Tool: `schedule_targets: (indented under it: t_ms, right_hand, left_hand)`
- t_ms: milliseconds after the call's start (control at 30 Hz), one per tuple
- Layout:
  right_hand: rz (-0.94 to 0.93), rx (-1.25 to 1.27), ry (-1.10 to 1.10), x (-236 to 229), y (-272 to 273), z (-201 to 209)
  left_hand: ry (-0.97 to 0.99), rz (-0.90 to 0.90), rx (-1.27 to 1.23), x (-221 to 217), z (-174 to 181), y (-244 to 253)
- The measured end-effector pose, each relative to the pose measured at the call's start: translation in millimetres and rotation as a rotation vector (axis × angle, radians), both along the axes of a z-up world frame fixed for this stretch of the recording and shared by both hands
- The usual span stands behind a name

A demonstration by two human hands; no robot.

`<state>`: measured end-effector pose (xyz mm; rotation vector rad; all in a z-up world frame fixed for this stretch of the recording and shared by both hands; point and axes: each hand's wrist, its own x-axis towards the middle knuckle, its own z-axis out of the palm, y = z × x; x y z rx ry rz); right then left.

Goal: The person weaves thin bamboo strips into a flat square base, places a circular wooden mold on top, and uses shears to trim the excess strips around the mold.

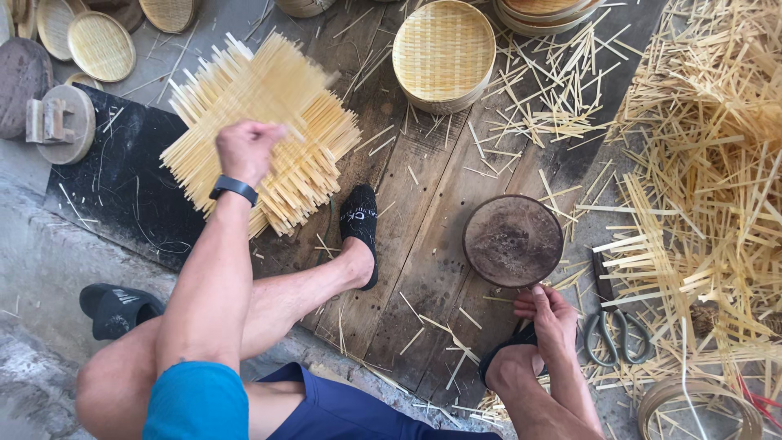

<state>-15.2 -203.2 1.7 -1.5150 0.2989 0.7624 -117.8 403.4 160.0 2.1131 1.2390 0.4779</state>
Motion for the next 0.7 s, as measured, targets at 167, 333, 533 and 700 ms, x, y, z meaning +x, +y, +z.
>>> schedule_targets:
  t_ms: [167,333,533,700]
  right_hand:
    - [-0.019,0.039,0.013,3,0,-3]
    - [-0.014,0.026,-0.016,1,-2,6]
    - [-0.023,0.060,-0.041,0,-4,10]
    - [-0.089,0.098,-0.021,0,-8,14]
  left_hand:
    - [0.103,-0.101,-0.345,3,2,-33]
    - [-0.148,-0.079,-0.612,-3,-25,-37]
    - [-0.495,0.270,-0.090,22,32,-35]
    - [-0.809,-0.042,0.307,49,97,-102]
